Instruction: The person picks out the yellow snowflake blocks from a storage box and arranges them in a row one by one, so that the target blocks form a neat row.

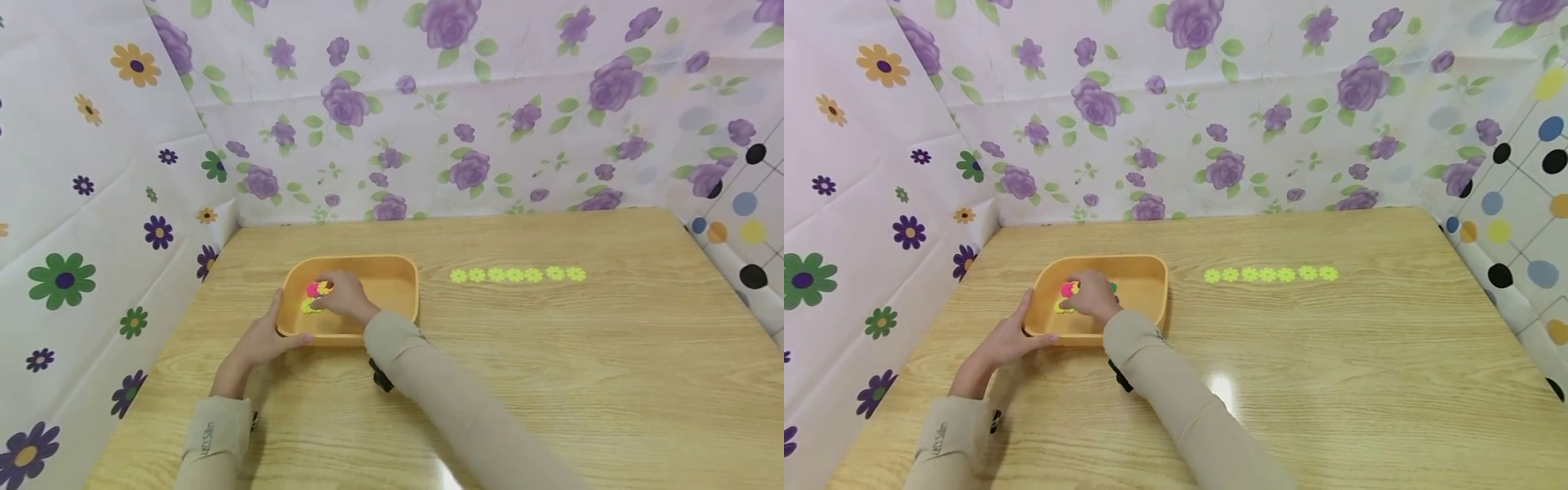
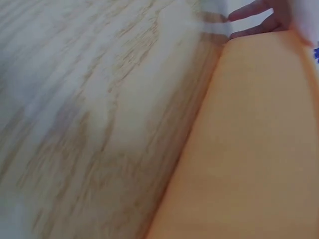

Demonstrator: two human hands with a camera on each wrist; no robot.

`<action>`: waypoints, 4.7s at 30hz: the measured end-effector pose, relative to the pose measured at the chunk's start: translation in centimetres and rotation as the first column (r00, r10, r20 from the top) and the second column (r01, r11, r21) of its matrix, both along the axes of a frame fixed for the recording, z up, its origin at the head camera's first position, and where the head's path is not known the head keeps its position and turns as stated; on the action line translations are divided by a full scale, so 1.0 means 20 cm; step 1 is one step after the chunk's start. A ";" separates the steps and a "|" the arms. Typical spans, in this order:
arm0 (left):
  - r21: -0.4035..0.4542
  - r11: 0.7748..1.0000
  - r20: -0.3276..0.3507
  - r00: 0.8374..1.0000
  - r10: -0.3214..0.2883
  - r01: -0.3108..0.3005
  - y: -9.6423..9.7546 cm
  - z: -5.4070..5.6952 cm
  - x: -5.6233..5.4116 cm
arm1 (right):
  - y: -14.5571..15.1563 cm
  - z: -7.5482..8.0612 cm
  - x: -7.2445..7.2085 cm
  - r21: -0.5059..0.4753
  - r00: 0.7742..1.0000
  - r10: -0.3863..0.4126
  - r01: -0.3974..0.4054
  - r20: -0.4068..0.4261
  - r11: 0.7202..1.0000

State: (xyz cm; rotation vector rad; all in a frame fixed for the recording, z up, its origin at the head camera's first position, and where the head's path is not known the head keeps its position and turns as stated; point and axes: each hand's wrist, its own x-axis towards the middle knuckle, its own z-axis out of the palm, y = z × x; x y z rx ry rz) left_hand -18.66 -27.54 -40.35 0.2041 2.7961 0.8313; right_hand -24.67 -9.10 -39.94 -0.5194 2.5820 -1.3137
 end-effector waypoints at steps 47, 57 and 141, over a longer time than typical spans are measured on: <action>0.004 1.000 0.003 1.000 -0.001 0.001 0.00 -0.02 -0.01 | -0.15 -0.15 -0.05 0.527 0.995 0.092 -0.059 -0.038 0.848; -0.005 1.000 0.014 1.000 -0.002 0.002 0.01 0.00 -0.01 | -0.17 -0.20 -0.07 0.447 0.999 0.048 -0.035 -0.018 0.894; 0.010 1.000 0.054 0.999 0.007 -0.008 0.02 0.01 -0.01 | 0.60 0.11 -0.05 -0.168 0.993 0.002 0.018 0.117 0.986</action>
